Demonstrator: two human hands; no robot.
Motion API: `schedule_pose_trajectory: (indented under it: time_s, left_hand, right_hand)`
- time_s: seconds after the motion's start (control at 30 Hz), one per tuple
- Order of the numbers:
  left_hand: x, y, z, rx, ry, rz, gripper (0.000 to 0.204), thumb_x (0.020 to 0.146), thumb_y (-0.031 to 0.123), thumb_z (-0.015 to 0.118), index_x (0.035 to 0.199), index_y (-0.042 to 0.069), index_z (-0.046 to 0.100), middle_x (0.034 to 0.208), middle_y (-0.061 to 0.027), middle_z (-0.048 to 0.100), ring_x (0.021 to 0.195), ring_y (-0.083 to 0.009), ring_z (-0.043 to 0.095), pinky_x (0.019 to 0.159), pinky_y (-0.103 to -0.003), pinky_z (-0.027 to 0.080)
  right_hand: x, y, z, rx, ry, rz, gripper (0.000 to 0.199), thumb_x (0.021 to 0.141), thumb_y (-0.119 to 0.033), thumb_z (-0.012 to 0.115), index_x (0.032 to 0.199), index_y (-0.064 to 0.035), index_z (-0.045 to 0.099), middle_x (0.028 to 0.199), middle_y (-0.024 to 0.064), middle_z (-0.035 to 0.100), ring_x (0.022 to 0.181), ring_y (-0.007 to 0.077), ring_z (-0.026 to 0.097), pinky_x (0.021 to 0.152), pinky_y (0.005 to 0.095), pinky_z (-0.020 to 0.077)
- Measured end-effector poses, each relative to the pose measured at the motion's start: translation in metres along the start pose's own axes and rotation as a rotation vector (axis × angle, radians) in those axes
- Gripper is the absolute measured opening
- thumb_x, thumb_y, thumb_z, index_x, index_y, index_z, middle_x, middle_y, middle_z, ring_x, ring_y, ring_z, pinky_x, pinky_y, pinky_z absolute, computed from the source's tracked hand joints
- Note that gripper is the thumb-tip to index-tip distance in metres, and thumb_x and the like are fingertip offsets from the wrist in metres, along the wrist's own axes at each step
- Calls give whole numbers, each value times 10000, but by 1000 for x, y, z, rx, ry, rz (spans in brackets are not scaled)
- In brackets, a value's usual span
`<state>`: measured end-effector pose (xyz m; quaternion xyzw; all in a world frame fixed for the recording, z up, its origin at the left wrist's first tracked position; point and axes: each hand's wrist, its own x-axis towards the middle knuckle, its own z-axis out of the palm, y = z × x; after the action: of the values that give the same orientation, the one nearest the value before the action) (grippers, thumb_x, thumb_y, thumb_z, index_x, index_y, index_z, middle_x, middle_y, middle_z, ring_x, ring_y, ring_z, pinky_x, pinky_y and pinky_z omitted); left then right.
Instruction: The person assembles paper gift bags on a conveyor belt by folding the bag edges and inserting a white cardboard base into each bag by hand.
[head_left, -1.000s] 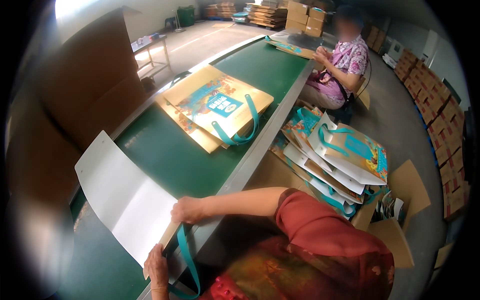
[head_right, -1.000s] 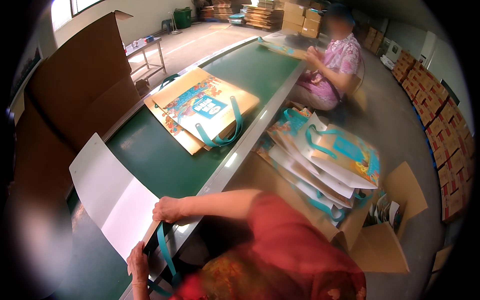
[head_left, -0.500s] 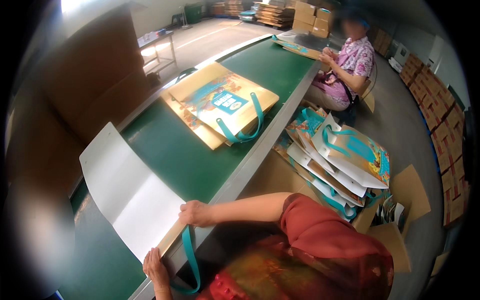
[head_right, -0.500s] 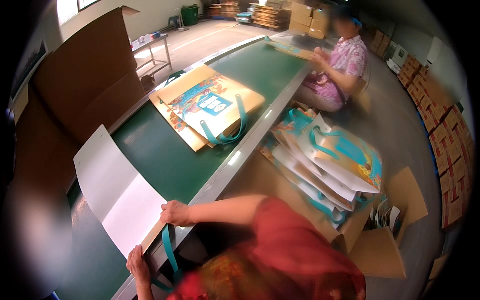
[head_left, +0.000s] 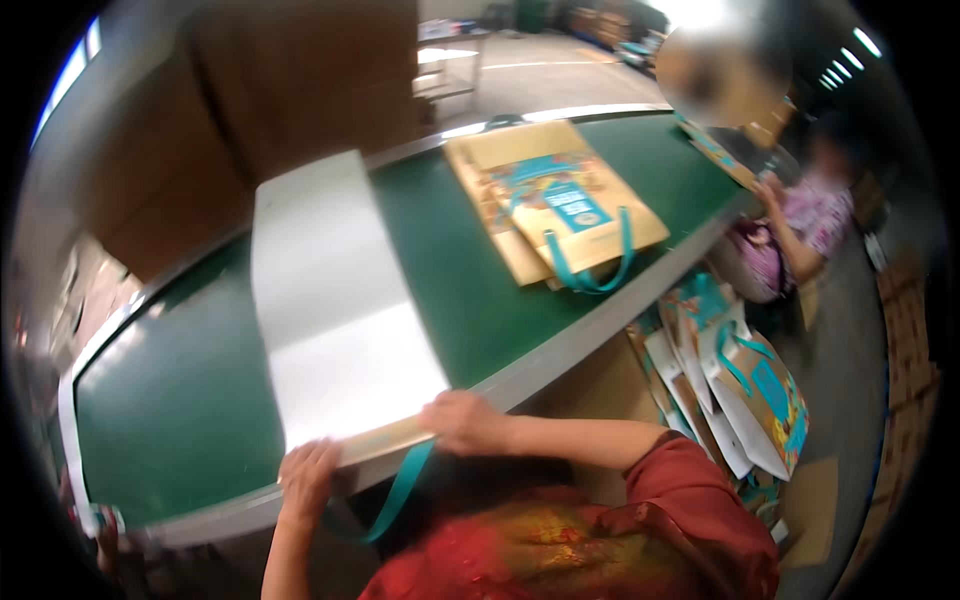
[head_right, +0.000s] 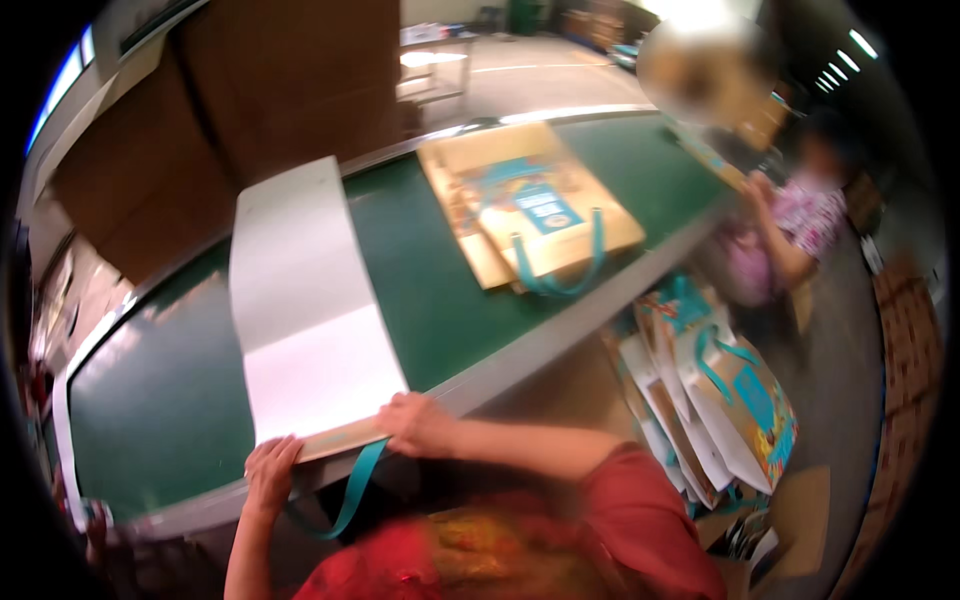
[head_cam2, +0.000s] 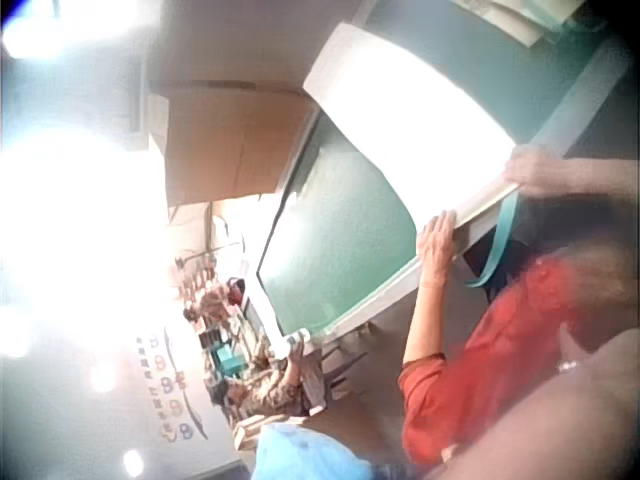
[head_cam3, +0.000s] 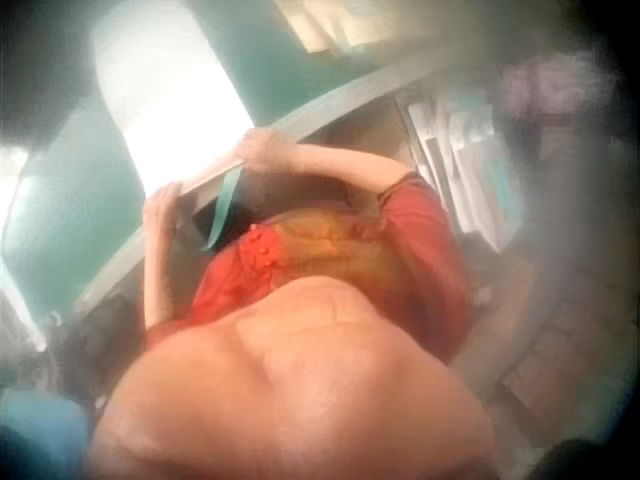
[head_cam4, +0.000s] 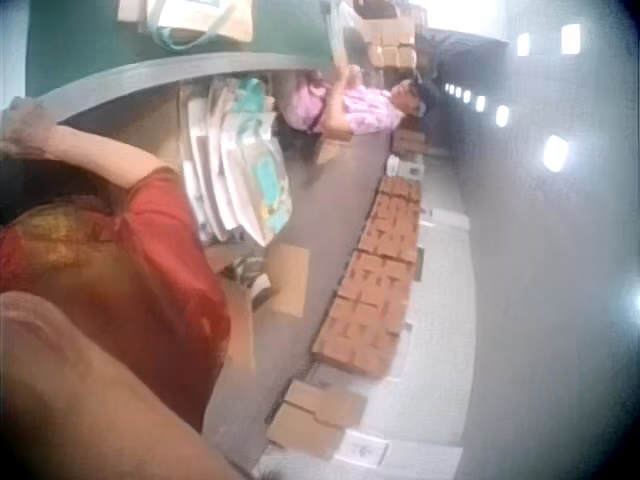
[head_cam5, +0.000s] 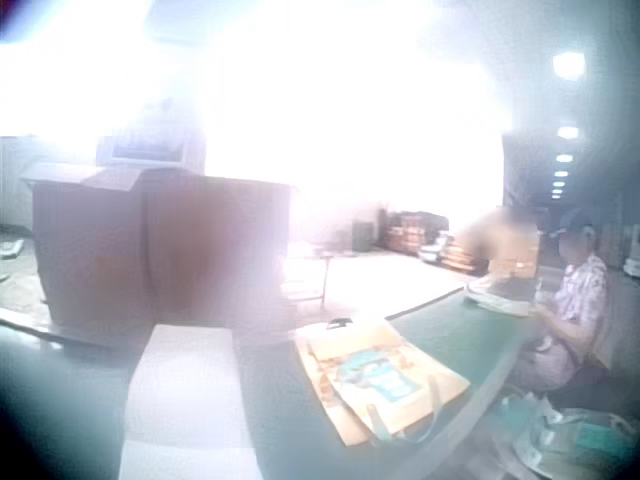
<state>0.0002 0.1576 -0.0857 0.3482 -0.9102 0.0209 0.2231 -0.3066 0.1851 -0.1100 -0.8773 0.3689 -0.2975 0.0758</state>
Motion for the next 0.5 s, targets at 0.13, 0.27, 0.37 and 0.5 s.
schedule_pose_trajectory:
  time_s: [0.13,0.27,0.37,0.5]
  left_hand:
    - [-52,-31,-24,40,-163,-54,165,811,93,566,956,82,643,1019,-73,666,989,-275,607,865,-444,439]
    - [-64,-108,-73,321,-195,-164,234,790,20,525,954,106,669,1183,-124,587,1214,-350,465,1065,-548,281]
    - [-90,-201,-85,560,-275,-455,438,744,-114,481,1061,128,662,1390,-129,448,1372,-352,290,1101,-597,194]
    - [-59,-185,-76,639,293,-524,382,807,-59,542,1155,83,614,1325,-122,510,1268,-325,441,1061,-446,341]
  right_hand:
    - [17,-33,-9,394,-275,163,370,823,-407,635,907,-50,590,905,164,621,919,351,591,771,435,486]
    - [41,-6,-20,388,-67,320,395,872,-389,588,1028,-30,641,961,192,653,927,355,615,795,411,493]
    - [61,43,-17,258,119,469,289,870,-326,584,984,-69,649,917,129,670,870,324,630,758,390,502]
    - [72,67,-35,421,247,686,290,867,-245,628,1041,-13,649,919,121,692,844,200,665,751,308,519]
